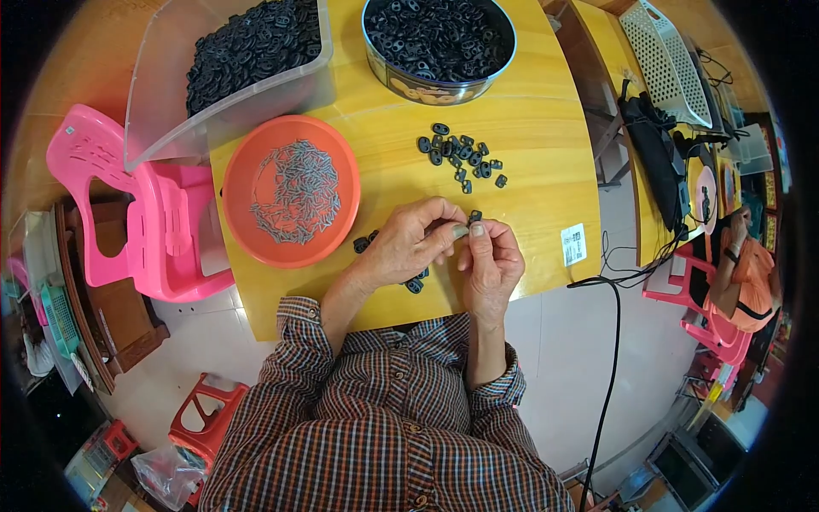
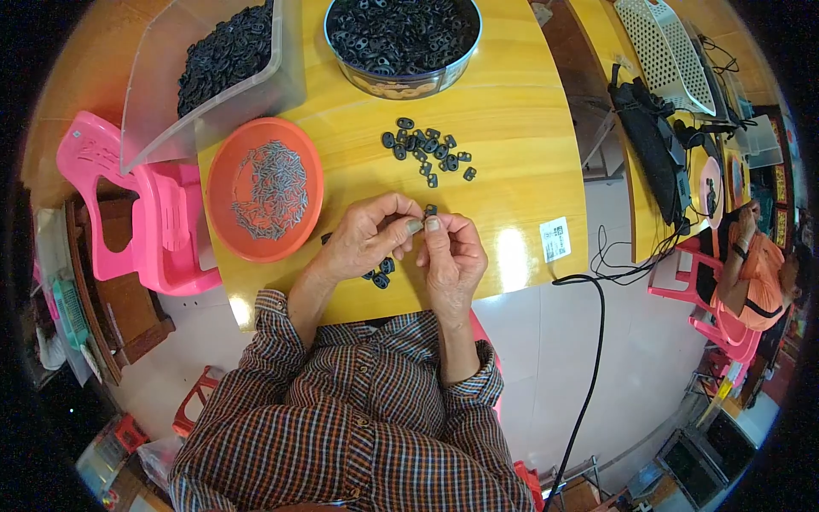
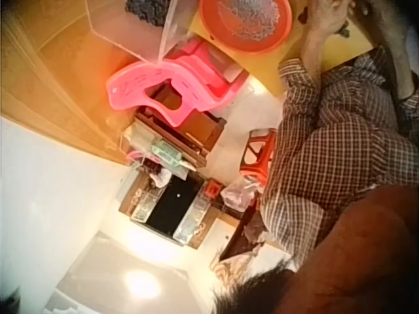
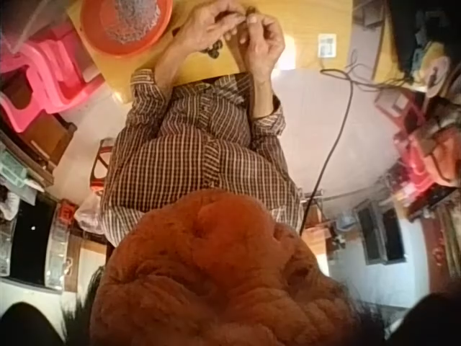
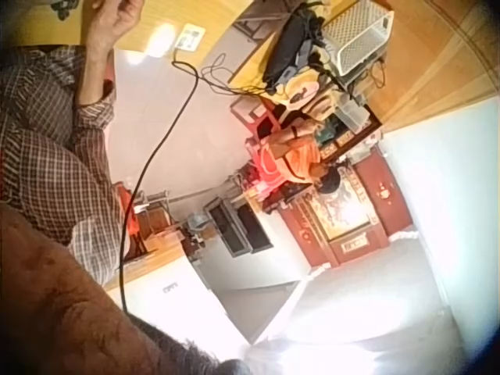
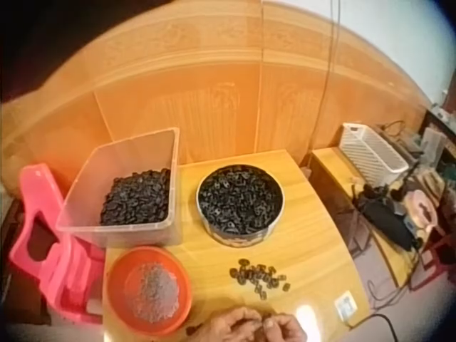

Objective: Assembling small hardware components by manually placing metal rings onto plastic pieces.

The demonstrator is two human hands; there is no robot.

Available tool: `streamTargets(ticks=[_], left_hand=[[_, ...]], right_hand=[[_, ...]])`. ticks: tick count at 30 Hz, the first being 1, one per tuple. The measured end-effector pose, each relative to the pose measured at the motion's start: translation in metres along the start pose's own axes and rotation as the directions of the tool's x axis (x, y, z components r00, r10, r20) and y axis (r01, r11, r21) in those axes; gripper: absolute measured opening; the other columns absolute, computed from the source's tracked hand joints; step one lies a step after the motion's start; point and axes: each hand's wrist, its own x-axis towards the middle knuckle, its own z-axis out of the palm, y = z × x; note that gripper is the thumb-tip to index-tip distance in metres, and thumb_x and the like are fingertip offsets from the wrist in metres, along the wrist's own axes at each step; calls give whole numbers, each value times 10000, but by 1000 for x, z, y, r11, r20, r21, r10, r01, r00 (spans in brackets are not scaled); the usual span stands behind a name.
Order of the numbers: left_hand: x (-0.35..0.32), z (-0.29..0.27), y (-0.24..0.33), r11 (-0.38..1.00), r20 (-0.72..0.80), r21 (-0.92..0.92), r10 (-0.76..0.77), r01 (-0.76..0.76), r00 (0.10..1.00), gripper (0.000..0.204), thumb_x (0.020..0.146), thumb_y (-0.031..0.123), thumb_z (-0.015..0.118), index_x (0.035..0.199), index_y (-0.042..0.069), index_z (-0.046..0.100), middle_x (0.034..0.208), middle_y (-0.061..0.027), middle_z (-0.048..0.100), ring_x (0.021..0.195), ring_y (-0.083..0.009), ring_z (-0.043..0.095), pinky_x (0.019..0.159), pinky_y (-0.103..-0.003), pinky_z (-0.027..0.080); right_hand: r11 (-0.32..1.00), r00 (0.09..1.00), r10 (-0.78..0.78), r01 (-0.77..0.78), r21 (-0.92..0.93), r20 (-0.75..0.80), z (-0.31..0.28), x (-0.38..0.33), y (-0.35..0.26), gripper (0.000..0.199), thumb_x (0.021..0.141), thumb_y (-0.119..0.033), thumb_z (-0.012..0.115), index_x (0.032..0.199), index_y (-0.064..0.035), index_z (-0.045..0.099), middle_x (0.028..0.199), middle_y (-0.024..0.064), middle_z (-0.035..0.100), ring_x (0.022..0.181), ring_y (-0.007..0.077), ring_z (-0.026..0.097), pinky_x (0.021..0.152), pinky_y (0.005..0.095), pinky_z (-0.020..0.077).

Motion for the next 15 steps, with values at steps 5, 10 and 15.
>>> streamTargets(ticks=[5,10,15], left_hand=[[0,0,-3,998,12,-59,-16,16,1000,116,897,71,576,960,-26,589,713,-30,593,604,-75,567,533,-226,484],[-1,1,-10,989,14,-148,4,-2,1000,109,883,40,588,970,-24,601,743,-17,611,635,-67,583,555,-214,493],[-1,0,-12,987,6,-152,50,-48,999,100,861,5,608,959,-14,614,783,-26,621,642,-64,590,568,-205,497]], right_hand=[[999,1000,-25,24,-26,-19,4,-2,0,114,909,-110,605,922,-2,570,738,8,581,524,32,463,467,162,365],[997,994,-56,49,-67,-97,9,-2,-3,92,918,-94,586,903,-5,572,700,-1,559,510,29,425,464,161,334],[999,997,-36,36,-4,-62,6,-2,-2,95,910,-93,595,902,-2,567,713,8,574,521,26,453,470,164,357]])
